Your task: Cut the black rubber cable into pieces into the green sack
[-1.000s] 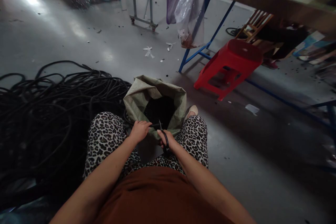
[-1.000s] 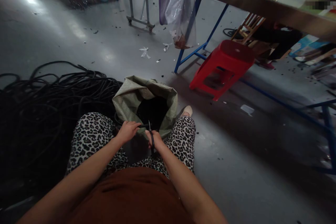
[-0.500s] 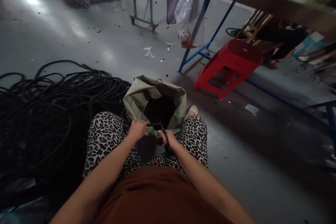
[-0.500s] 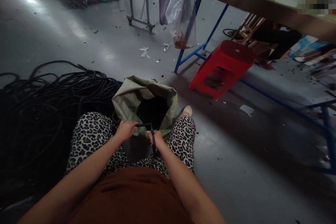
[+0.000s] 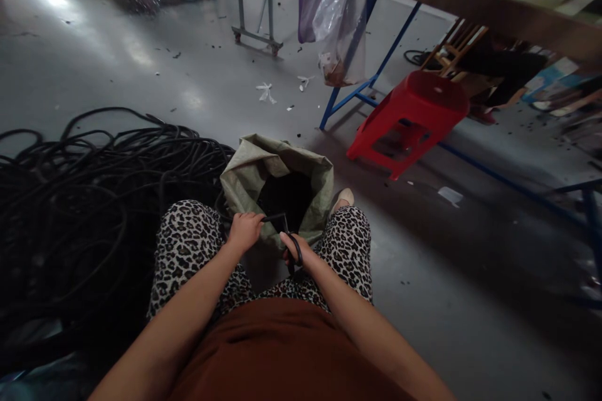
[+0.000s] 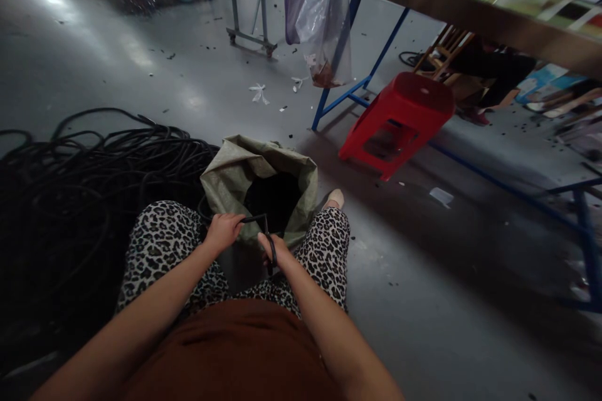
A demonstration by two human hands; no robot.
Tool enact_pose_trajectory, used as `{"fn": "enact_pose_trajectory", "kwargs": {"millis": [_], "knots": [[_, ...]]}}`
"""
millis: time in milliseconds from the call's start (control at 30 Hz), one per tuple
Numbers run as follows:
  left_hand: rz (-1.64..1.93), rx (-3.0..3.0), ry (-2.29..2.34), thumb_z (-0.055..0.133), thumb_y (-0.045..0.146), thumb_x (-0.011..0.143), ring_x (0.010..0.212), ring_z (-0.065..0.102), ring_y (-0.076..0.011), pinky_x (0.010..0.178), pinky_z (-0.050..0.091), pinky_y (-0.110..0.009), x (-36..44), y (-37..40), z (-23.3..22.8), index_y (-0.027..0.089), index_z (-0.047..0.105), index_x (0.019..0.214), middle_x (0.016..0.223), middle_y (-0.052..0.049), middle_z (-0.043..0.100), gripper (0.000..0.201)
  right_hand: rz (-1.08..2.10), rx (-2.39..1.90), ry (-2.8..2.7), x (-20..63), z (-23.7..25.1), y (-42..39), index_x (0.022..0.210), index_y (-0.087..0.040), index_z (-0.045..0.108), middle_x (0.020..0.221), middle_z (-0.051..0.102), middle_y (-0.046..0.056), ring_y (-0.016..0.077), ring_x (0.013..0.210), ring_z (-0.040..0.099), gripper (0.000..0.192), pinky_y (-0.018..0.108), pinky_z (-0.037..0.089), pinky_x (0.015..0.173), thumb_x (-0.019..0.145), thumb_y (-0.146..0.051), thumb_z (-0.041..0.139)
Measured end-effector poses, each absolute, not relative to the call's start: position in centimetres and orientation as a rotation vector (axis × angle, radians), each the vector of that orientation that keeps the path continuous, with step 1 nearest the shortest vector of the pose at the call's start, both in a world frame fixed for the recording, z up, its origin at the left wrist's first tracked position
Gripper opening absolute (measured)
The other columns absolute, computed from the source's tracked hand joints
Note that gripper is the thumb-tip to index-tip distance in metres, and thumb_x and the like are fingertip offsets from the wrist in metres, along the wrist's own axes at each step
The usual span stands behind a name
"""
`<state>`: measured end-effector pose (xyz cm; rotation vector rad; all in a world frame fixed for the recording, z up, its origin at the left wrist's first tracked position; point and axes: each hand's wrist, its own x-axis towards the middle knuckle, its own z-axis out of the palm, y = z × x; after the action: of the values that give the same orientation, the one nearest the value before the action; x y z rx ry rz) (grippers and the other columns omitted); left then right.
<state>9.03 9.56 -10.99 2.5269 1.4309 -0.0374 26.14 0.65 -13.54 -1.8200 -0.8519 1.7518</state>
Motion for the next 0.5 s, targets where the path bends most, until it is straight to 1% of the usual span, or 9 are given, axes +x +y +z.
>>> {"fn": "enact_pose_trajectory", "kwargs": {"millis": [200,500], "knots": [[-0.014,2.537,1.332,0.043,0.024,0.086,0.095,0.058,-0.0232,0.082,0.035,-0.037,9.17,9.30,-10.82,0.022,0.061,0.109,0.098,-0.008,0.067,0.029,1.763,-1.773,-0.839,25.98,-13.77,0.76,0.095,-0.013,0.056,0.051,0.055,-0.001,0.0115,0.036,0.053,0.043,0.018,0.039,0.035,0.088,-0.053,0.044],[0.005,2.539,1.258,0.044,0.024,0.086,0.095,0.057,-0.0221,0.082,0.035,-0.037,9.23,9.10,-10.99,0.022,0.061,0.109,0.098,-0.007,0.067,0.029,1.771,-1.807,-0.801,26.10,-13.37,0.78,0.099,-0.013,0.057,0.056,0.058,0.001,0.0129,0.039,0.055,0.045,0.019,0.039,0.036,0.087,-0.055,0.044]]}}
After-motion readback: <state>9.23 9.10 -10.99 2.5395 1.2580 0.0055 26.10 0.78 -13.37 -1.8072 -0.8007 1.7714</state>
